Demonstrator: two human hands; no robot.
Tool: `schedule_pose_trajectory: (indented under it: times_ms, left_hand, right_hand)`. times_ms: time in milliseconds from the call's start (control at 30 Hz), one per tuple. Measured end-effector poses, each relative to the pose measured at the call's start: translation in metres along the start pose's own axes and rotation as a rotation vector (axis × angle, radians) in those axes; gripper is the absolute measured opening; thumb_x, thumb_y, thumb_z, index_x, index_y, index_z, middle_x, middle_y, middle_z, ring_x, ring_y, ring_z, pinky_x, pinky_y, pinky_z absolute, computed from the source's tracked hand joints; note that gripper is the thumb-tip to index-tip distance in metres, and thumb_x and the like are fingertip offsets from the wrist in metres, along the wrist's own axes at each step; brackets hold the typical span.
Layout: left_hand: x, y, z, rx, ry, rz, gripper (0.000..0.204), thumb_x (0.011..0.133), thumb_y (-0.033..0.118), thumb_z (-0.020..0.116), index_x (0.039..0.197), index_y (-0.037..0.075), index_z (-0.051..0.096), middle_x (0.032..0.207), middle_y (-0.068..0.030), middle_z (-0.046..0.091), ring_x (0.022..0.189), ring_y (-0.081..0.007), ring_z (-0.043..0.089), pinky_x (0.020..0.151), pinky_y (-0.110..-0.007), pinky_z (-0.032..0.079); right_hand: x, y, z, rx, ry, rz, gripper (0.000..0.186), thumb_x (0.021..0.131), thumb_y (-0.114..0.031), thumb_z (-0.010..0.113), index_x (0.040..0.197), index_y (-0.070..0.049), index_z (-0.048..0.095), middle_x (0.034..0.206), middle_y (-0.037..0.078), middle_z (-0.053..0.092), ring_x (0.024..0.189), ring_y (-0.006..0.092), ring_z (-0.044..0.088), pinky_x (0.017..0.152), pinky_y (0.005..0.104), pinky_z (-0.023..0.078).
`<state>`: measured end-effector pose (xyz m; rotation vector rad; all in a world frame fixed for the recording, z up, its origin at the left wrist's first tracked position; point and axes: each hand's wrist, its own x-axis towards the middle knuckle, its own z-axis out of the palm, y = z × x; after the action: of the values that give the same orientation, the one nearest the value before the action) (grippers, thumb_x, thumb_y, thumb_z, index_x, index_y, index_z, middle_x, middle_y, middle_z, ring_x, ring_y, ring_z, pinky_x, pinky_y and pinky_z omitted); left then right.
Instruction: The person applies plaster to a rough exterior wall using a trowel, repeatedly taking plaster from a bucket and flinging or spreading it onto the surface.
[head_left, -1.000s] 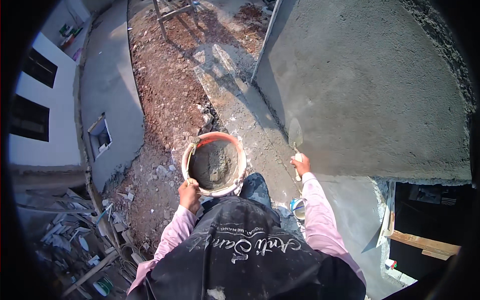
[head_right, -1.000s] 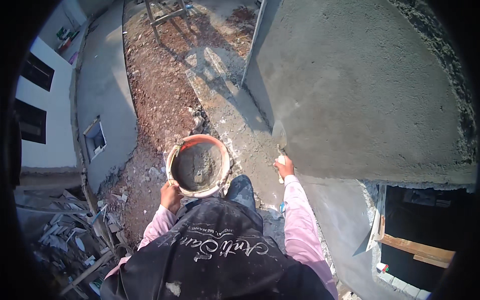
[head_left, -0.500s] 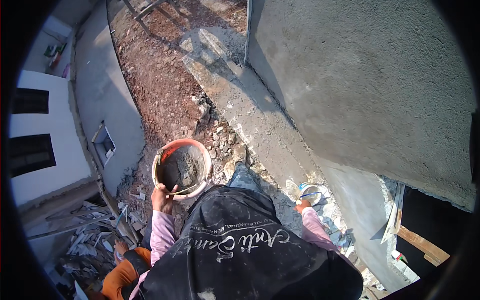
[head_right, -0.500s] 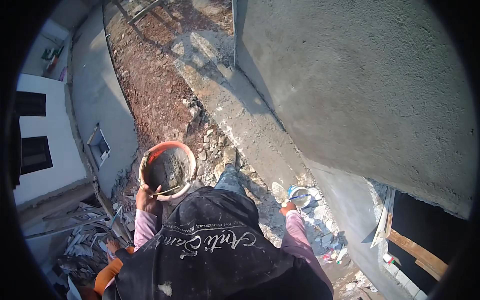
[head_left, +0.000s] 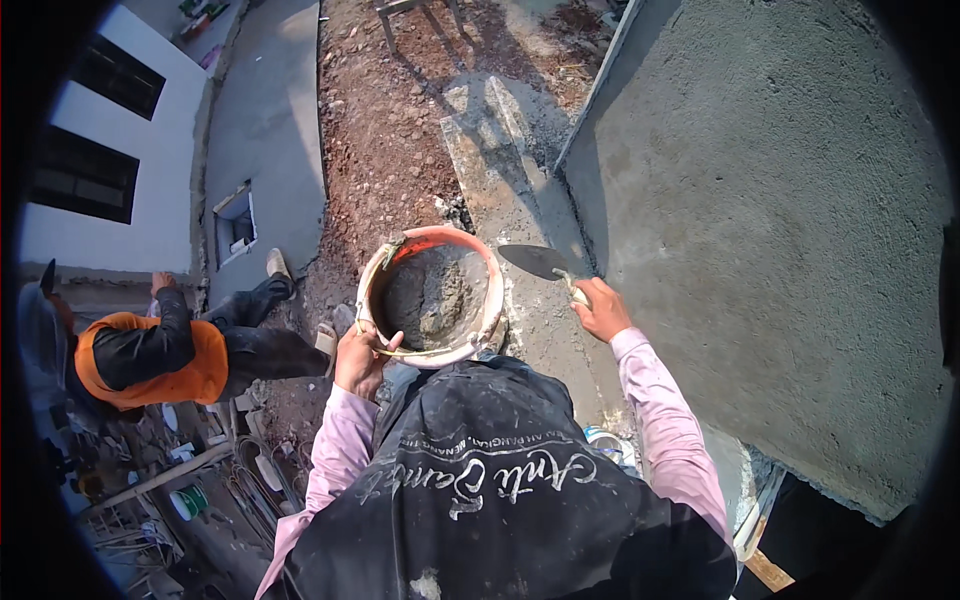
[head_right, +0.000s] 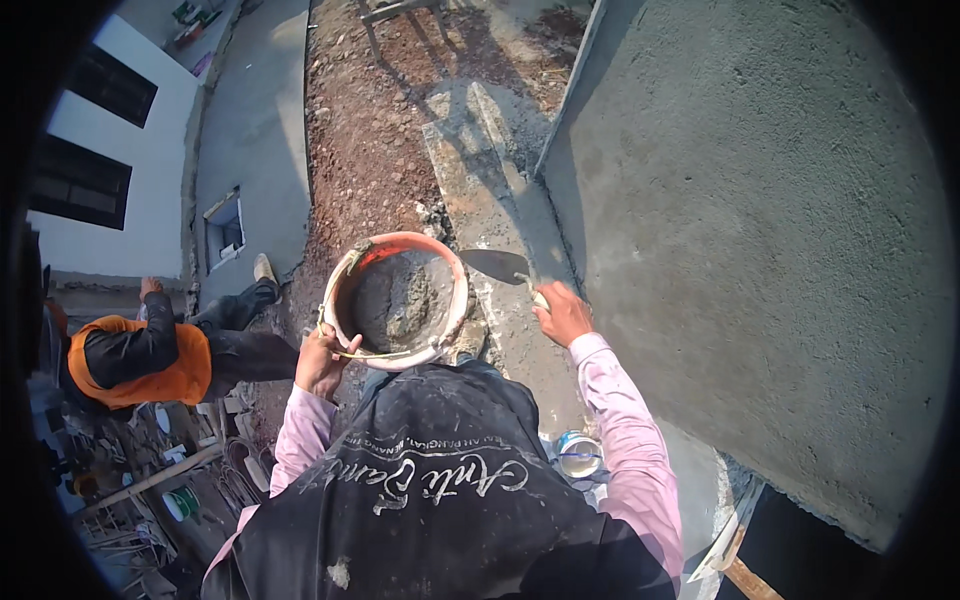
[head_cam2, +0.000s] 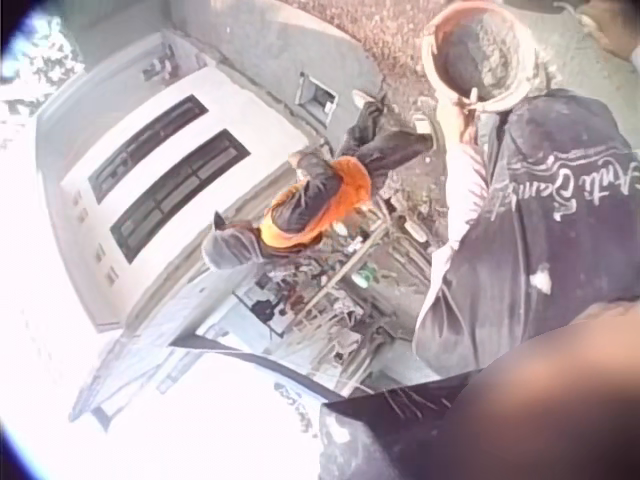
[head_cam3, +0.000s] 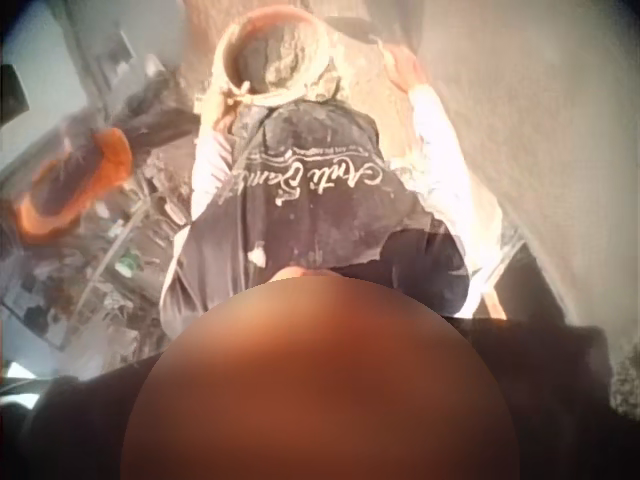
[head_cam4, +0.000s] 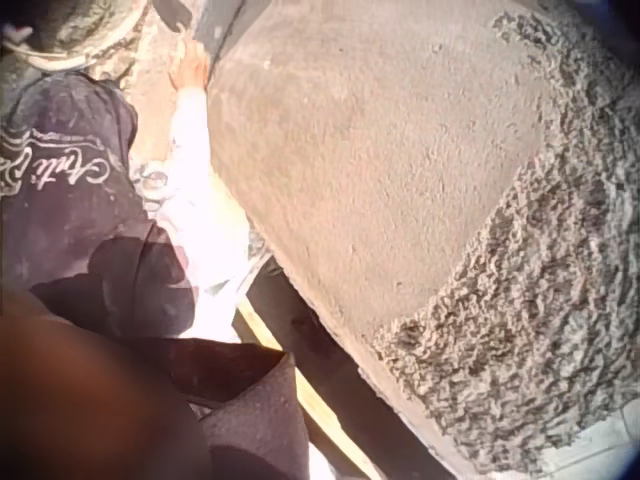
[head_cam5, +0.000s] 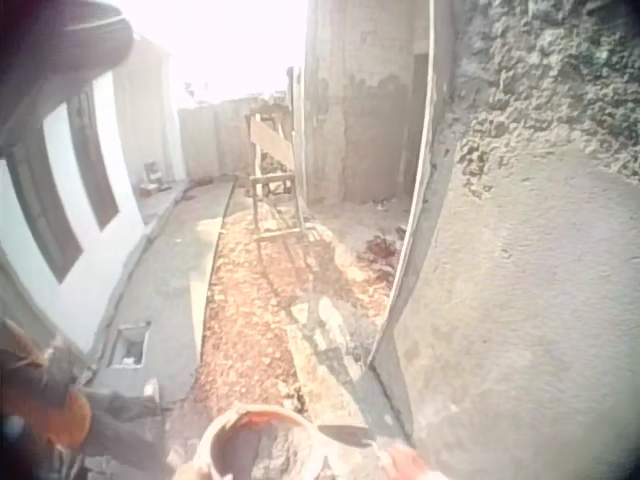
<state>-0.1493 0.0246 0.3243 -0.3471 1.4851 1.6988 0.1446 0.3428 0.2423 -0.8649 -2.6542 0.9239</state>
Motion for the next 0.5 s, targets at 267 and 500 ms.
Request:
schedule_pose_trajectory:
  times_ms: [267, 500]
  left_hand:
    - [-0.004, -0.044, 0.021, 0.179, -0.091, 0.036, 0.019, 0.076, -0.015, 0.045, 0.071, 0.003, 0.05, 0.073, -0.0019, 0.047, 0.06, -0.0141, 0.054, 0.067, -0.036, 0.064]
    - [-0.006, -0.058, 0.011, 0.146, -0.147, 0.061, 0.016, 0.083, -0.013, 0.052, 0.071, -0.002, 0.053, 0.104, -0.008, 0.041, 0.07, -0.0192, 0.061, 0.066, -0.033, 0.065]
  right_hand:
    - [0.119, -0.064, 0.105, -0.61, -0.455, -0.284, 0.022, 0.069, -0.02, 0.074, 0.084, -0.004, 0.071, 0.09, 0.017, 0.07, 0.089, 0.0307, 0.069, 0.077, 0.0428, 0.057]
    - [0.058, -0.09, 0.11, -0.438, -0.311, -0.57, 0.028, 0.075, -0.015, 0.064, 0.1, -0.005, 0.063, 0.087, 0.009, 0.061, 0.085, 0.025, 0.064, 0.075, 0.04, 0.052]
